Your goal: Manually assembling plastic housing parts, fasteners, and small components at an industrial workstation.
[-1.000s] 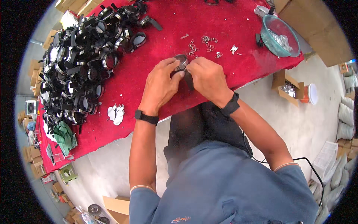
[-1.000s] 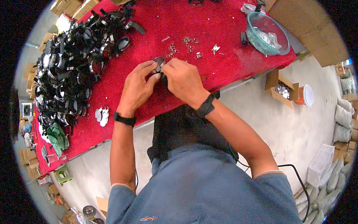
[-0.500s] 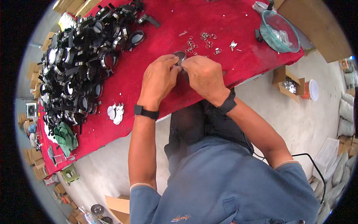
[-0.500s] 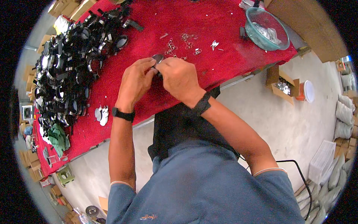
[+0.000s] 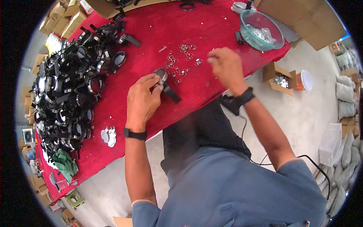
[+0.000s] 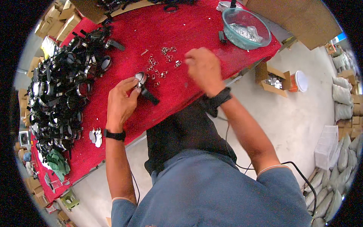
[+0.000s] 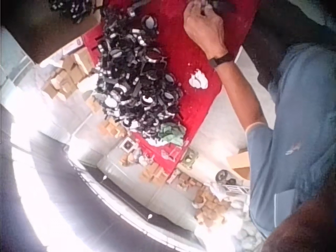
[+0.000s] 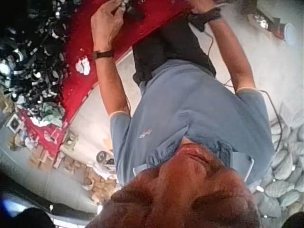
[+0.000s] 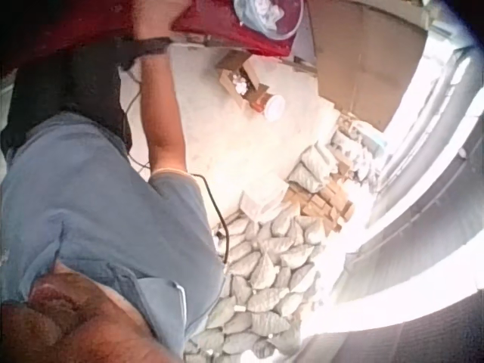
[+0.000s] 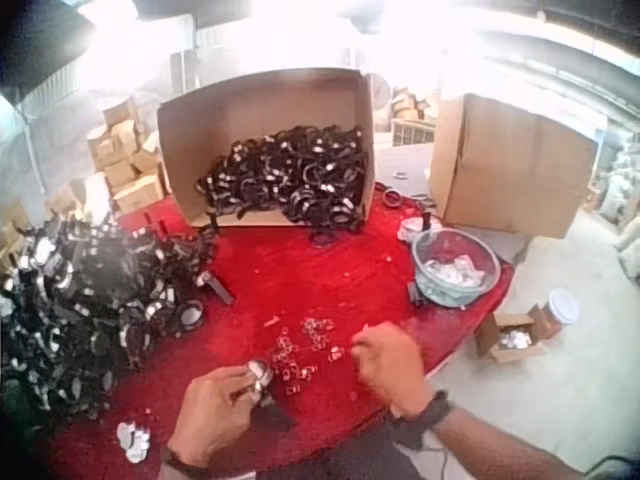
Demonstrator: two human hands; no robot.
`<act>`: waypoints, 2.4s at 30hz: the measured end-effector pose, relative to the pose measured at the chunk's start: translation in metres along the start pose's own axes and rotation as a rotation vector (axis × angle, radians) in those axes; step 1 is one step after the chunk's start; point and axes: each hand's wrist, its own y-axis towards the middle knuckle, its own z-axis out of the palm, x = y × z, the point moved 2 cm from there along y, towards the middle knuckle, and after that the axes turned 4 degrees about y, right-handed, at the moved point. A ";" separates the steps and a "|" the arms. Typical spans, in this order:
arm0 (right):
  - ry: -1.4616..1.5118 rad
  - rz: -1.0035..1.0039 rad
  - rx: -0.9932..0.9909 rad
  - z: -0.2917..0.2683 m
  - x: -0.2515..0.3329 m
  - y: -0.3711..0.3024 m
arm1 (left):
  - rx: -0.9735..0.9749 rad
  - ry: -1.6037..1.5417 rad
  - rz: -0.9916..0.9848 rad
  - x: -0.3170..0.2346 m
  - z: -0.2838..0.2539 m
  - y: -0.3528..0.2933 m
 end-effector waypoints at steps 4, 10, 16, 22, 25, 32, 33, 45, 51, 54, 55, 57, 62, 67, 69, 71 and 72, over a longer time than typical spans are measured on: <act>-0.130 0.129 0.234 -0.030 -0.061 0.012 | 0.016 0.022 0.000 -0.004 0.001 0.003; -0.127 0.163 0.333 -0.025 -0.060 0.012 | -0.005 0.054 0.000 -0.004 0.002 0.001; -0.129 0.037 0.290 -0.025 -0.060 0.007 | -0.023 0.059 0.005 -0.011 0.002 0.004; 0.474 0.437 0.374 -0.006 -0.006 0.001 | -0.039 0.102 0.004 -0.011 0.002 0.003; 0.660 0.440 0.466 0.019 0.030 -0.005 | -0.070 0.109 0.014 -0.013 0.004 0.002; 0.644 -0.012 0.476 0.056 0.064 0.005 | -0.067 0.095 0.021 -0.012 0.006 0.002; 0.641 0.009 0.512 0.059 0.065 0.006 | -0.061 0.102 0.021 -0.012 0.006 0.002; 0.588 -0.092 0.571 0.064 0.070 0.023 | -0.048 0.117 0.045 -0.009 0.004 0.002; 0.634 0.115 0.662 0.071 0.069 0.019 | -0.022 0.094 0.002 -0.015 0.002 0.002; 0.652 0.169 0.655 0.074 0.066 0.012 | -0.039 0.094 0.008 -0.012 0.005 0.002; 0.658 0.177 0.637 0.074 0.065 0.008 | -0.048 0.093 0.010 -0.011 0.007 0.002; 0.665 0.189 0.621 0.074 0.066 0.006 | -0.044 0.097 0.007 -0.012 0.007 0.001; 0.692 0.037 0.640 0.074 0.062 0.011 | -0.010 0.089 -0.008 -0.014 0.003 0.002; 0.604 -0.047 0.613 0.077 0.056 0.012 | 0.005 0.098 -0.016 -0.017 0.003 0.002; 0.616 -0.035 0.622 0.077 0.059 0.014 | 0.005 0.113 -0.021 -0.016 0.004 0.002; 0.642 0.012 0.656 0.075 0.060 0.017 | 0.006 0.134 -0.030 -0.016 0.005 0.003; 0.646 0.024 0.653 0.076 0.061 0.019 | 0.005 0.141 -0.029 -0.017 0.005 0.003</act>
